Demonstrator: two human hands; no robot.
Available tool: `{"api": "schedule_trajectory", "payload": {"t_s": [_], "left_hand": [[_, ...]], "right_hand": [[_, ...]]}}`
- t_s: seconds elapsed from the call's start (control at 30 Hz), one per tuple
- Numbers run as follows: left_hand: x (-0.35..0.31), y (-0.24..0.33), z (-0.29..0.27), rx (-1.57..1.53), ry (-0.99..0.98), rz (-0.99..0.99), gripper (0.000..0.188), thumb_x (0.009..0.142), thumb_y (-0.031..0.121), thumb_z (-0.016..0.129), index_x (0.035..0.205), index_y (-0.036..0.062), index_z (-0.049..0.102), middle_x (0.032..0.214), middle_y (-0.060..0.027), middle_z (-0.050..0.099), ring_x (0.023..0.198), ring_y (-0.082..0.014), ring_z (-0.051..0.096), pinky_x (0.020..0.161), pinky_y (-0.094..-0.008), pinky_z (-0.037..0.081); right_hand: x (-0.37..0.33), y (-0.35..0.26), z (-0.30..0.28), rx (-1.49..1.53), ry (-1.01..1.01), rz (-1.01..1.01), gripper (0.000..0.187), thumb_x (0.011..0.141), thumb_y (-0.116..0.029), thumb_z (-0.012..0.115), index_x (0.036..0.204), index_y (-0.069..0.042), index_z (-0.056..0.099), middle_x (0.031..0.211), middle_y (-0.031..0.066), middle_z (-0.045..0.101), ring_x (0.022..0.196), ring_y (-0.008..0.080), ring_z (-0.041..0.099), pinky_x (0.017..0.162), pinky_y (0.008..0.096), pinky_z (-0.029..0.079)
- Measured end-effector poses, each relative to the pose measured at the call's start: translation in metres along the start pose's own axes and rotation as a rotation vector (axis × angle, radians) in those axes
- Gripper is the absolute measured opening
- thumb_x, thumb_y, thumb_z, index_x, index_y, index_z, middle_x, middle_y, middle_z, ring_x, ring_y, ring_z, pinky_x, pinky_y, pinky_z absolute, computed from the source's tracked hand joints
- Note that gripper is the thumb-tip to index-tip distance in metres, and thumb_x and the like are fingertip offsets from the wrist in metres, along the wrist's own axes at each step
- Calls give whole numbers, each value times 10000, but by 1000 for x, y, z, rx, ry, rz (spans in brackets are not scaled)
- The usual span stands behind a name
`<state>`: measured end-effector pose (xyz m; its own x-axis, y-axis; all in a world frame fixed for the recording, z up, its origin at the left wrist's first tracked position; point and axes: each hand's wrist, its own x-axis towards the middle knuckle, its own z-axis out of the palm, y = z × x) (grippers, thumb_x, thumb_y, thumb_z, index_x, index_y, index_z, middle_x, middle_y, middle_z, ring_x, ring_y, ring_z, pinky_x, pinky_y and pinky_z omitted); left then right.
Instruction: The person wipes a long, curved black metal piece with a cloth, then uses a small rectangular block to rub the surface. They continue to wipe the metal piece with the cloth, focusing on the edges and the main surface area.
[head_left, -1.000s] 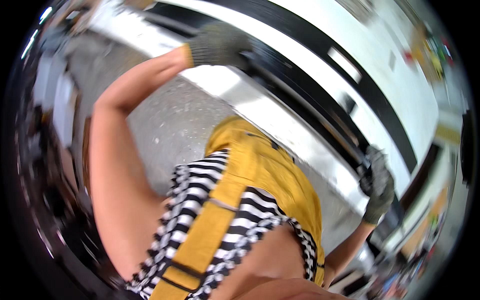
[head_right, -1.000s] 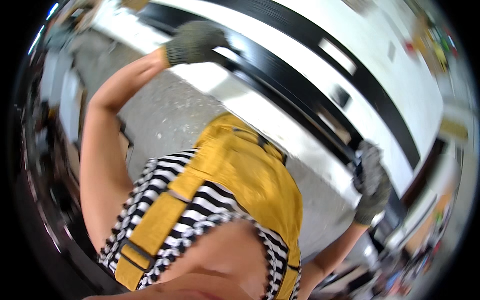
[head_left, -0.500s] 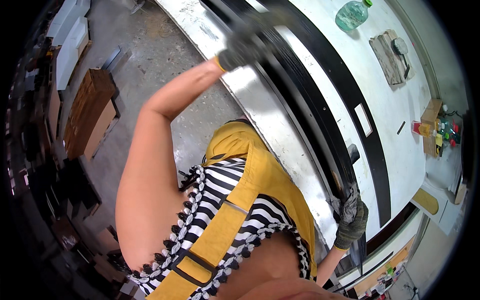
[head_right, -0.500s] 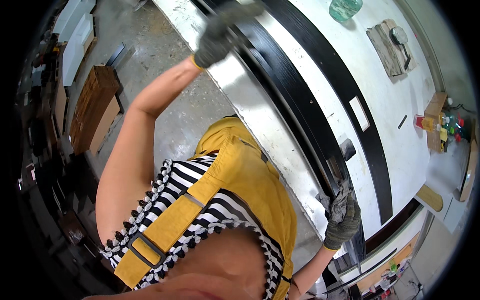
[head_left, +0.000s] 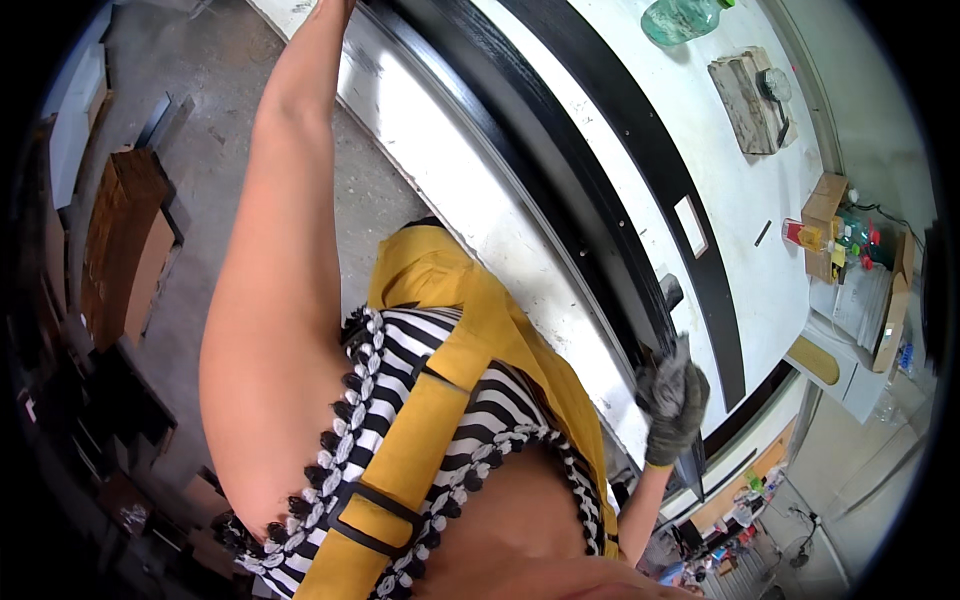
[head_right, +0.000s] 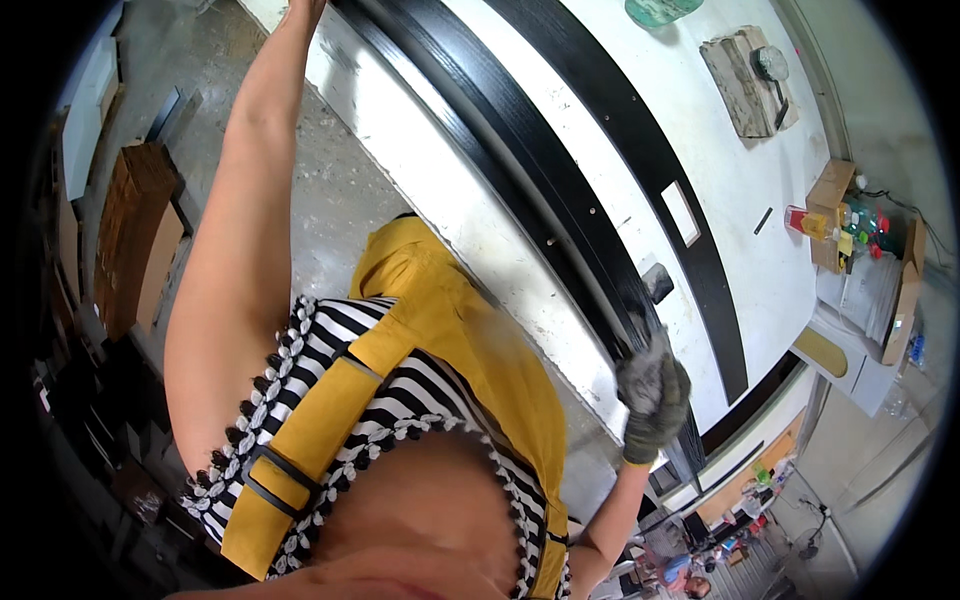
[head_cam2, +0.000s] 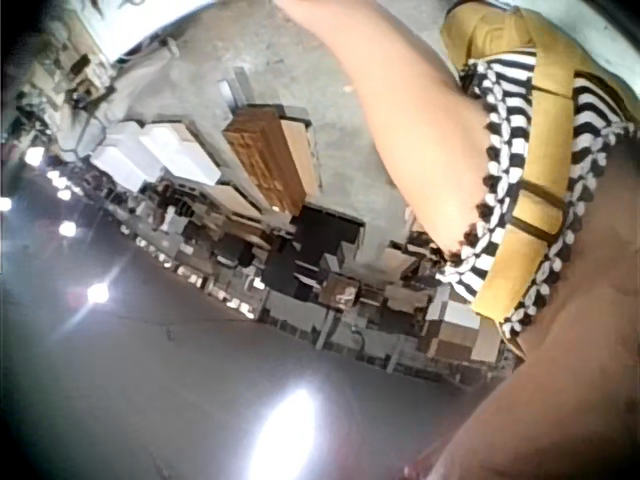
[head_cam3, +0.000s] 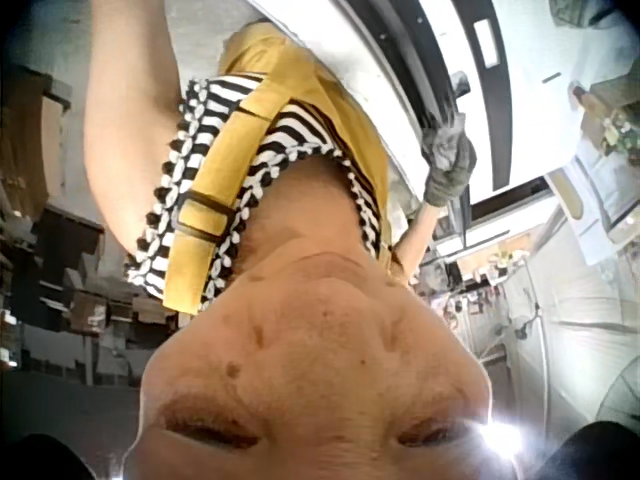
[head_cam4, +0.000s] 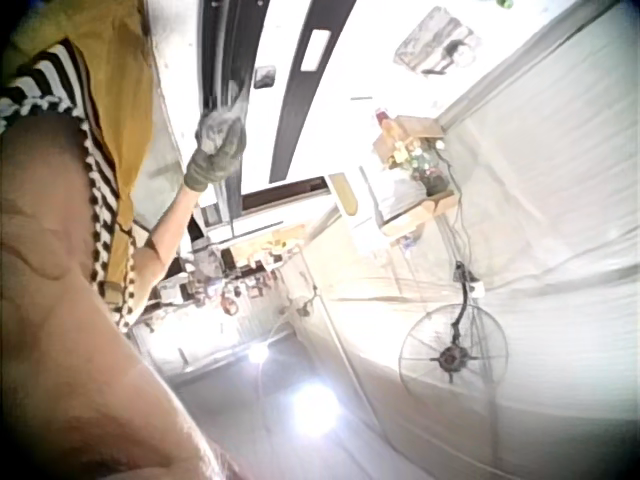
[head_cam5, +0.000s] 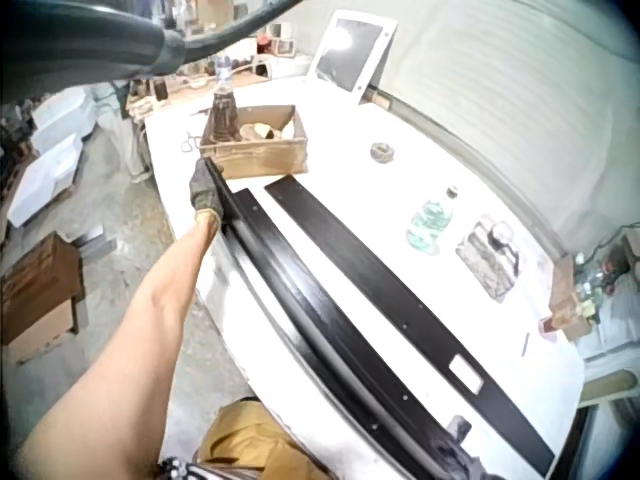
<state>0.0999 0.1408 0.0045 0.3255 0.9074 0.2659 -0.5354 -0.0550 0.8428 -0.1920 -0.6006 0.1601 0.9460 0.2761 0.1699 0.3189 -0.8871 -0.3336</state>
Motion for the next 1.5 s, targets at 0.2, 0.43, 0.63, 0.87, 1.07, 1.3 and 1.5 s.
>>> {"api": "schedule_trajectory", "payload": {"t_s": [0.2,0.43,0.63,0.87,1.07,1.3,1.5], "left_hand": [[-32,12,22,73,3,-131,422,1050,443,470,940,93,679,755,18,572,677,-116,513,558,-301,409],[-44,-31,23,574,-56,99,327,1046,296,418,1142,64,629,1013,-94,604,918,-247,552,792,-362,440],[-34,-95,-16,1243,-34,500,369,1042,170,374,1315,39,585,1233,-191,631,1124,-360,587,993,-415,466],[-95,8,50,573,-22,-145,531,1046,460,418,951,9,681,773,-200,656,742,-403,603,680,-467,463],[-64,-74,48,-254,-123,-55,345,1036,318,523,1176,18,617,950,-182,678,811,-284,643,704,-406,514],[-92,-32,43,1001,-71,448,310,999,199,493,1221,9,597,991,-250,664,874,-427,631,760,-500,505],[-93,-34,35,1008,44,637,391,998,183,505,1351,20,544,1083,-242,657,934,-424,614,841,-493,499]], "right_hand": [[104,-73,22,-126,-305,-504,696,855,-211,672,1501,-93,443,1454,273,468,1229,443,563,1017,493,484],[198,-131,56,-100,-386,-651,679,877,-195,629,1505,-59,411,1423,252,495,1208,397,600,931,442,550],[294,-230,114,-58,-367,-785,632,919,-257,609,1502,-100,422,1439,243,480,1217,429,575,998,468,510],[365,-319,166,-49,-186,-825,496,898,-237,630,1340,-34,532,1274,232,592,1116,380,631,957,442,516],[440,-367,210,1,-191,-967,465,895,-224,590,1302,-2,555,1230,248,622,1089,389,638,935,449,514],[358,-270,160,-104,-197,-903,749,854,-273,720,1503,-84,398,1383,226,536,1160,388,626,950,463,541],[259,-171,75,-48,-339,-715,655,855,-167,688,1479,-136,487,1403,209,537,1210,392,603,956,427,536]]}}
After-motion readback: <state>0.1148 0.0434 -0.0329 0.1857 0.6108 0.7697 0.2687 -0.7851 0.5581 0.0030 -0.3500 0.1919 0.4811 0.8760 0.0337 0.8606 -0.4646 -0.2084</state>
